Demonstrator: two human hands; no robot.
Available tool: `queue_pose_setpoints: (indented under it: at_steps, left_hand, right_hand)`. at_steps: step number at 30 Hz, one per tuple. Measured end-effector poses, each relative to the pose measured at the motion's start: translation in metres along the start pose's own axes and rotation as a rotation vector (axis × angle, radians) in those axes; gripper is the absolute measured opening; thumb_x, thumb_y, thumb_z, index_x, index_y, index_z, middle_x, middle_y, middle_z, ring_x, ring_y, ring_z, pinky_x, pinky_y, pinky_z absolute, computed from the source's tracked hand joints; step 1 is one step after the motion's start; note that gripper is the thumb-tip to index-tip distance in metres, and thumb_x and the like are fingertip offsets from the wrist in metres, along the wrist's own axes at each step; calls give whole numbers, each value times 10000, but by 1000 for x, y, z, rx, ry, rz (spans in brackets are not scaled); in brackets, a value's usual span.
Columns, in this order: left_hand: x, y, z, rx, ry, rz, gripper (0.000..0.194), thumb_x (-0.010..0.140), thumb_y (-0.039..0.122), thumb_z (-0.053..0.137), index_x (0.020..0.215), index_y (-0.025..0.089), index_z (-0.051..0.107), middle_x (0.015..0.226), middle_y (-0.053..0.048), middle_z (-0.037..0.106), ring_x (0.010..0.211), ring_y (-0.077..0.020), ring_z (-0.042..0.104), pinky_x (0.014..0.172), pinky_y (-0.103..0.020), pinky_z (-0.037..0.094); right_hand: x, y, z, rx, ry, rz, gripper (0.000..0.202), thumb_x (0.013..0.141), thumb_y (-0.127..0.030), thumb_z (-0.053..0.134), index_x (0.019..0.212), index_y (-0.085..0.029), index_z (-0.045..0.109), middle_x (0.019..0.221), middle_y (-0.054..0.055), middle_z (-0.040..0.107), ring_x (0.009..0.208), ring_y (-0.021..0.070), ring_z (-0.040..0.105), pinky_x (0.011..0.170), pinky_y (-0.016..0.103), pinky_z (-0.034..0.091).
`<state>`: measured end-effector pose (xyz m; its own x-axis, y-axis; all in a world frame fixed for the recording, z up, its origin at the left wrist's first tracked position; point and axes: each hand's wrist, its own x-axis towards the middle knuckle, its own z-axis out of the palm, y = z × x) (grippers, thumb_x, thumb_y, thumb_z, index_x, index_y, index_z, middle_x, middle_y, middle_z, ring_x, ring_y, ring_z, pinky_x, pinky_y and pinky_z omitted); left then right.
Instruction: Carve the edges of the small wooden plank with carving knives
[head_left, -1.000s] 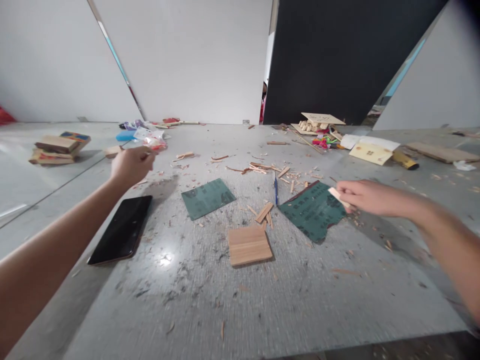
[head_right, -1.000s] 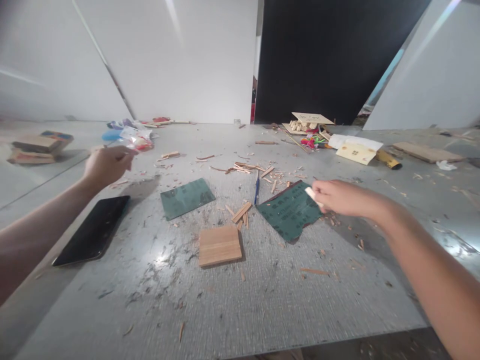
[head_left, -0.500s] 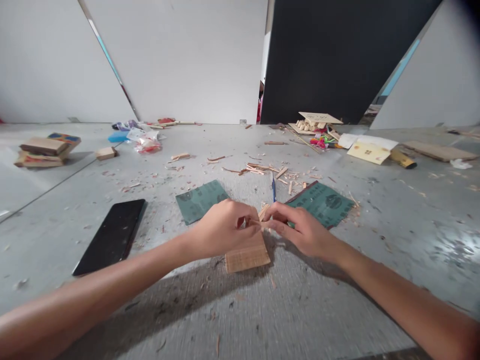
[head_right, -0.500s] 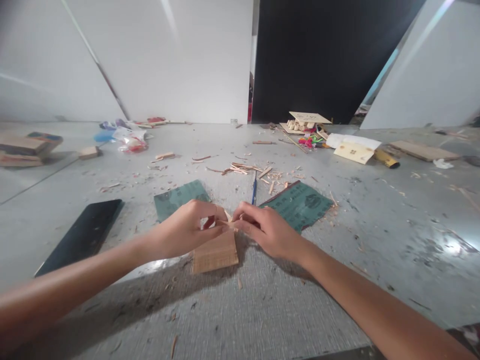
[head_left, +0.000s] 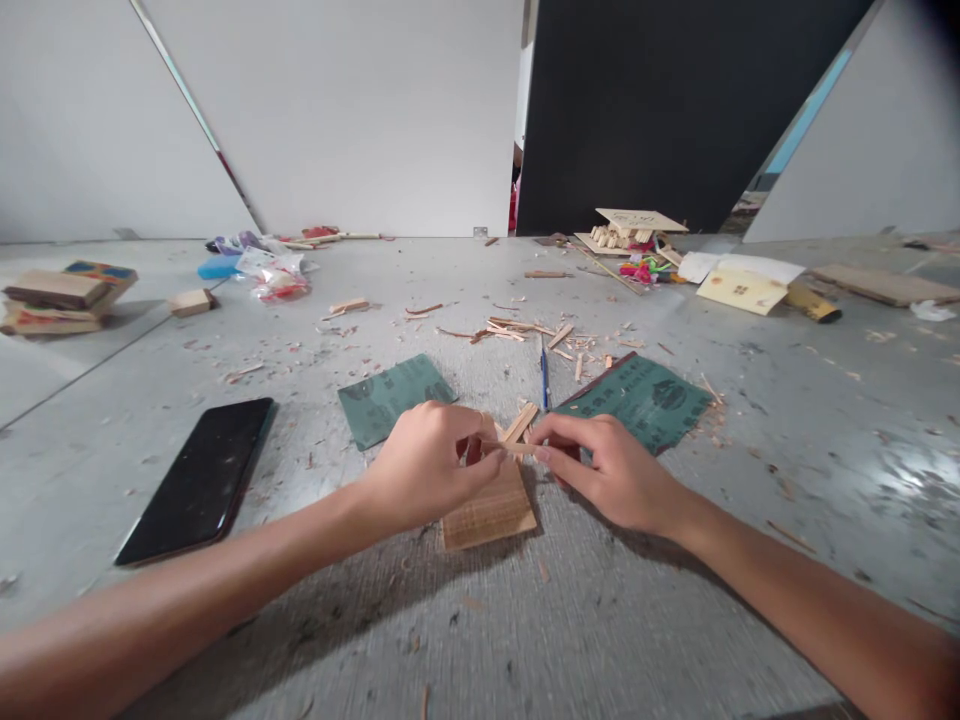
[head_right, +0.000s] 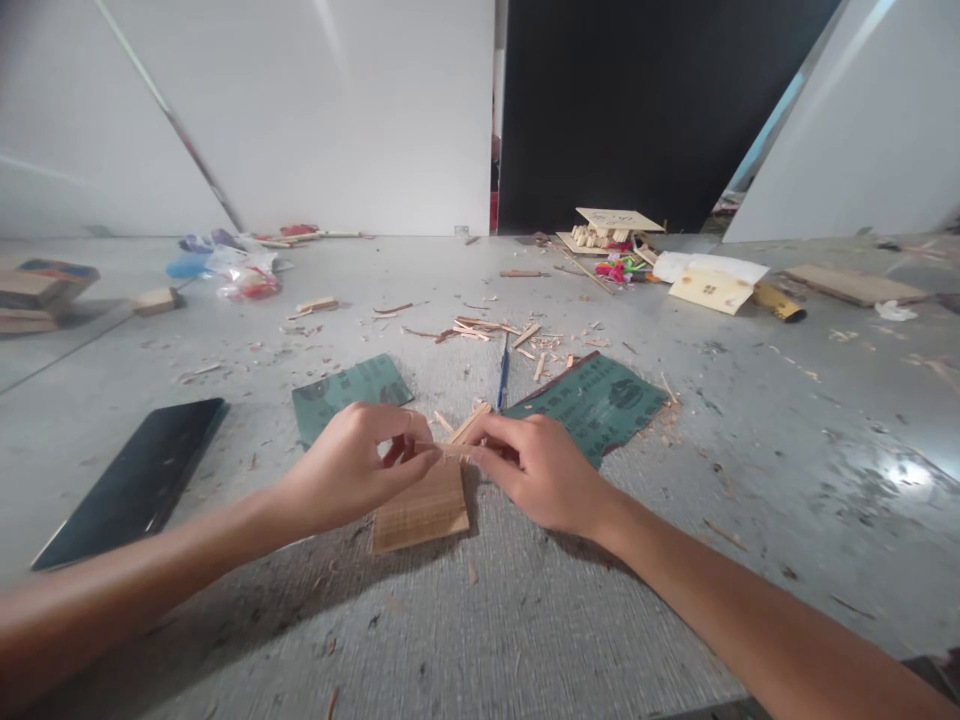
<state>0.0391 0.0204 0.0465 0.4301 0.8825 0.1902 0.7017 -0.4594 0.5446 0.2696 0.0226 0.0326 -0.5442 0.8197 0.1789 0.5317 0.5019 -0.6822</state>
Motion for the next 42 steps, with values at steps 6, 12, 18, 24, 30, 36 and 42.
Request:
queue_pose_setpoints:
  at_steps: [6,12,18,24,30,36,42]
  left_hand:
    - [-7,7,7,45,40,52,268,838,256,602,587,168,569,559,33,582,523,-87,466,556,-241,289]
    - [-10,13,8,81,55,103,300,869,264,581,590,163,536,551,23,558,530,-93,437,574,-258,248]
    - [-3,4,7,5,-44,91,278,861,242,603,598,162,556,575,29,591,522,-82,475,547,-233,284]
    - [-3,7,9,-110,-83,85,207,837,218,571,645,161,620,583,24,587,534,-84,482,541,-218,328]
    - [-5,11,9,-234,-51,30,287,869,302,556,629,156,618,579,28,538,550,-86,458,523,-211,349]
    - [-6,10,12,-332,8,9,310,890,313,598,626,150,597,574,43,493,575,-82,430,518,-196,339]
    - [-8,8,14,-355,6,128,205,948,288,592,820,159,687,707,10,619,635,-97,500,589,-214,397]
  right_hand:
    - [0,2,6,-53,121,42,167,981,-264,535,887,-211,662,532,-72,469,500,90,395,547,254,273]
    - [0,6,6,-12,159,90,200,1031,-315,461,1032,-239,646,556,-74,516,508,110,458,570,259,333]
    - [2,8,0,-159,323,-138,177,1011,-270,530,1126,-225,658,1125,61,664,1101,214,565,982,359,396]
    - [2,3,0,-68,203,-232,305,1037,-309,504,756,-194,537,747,22,564,797,183,489,785,332,391]
    - [-1,0,3,-1,116,-200,86,1021,-257,539,1005,-199,600,940,33,632,889,160,566,805,291,419]
    - [-3,-2,4,-32,50,-308,139,1018,-227,523,952,-174,634,880,38,632,833,157,559,754,283,412]
    - [-6,-4,4,23,-34,-171,195,980,-246,560,812,-174,626,723,1,618,669,129,542,645,276,375]
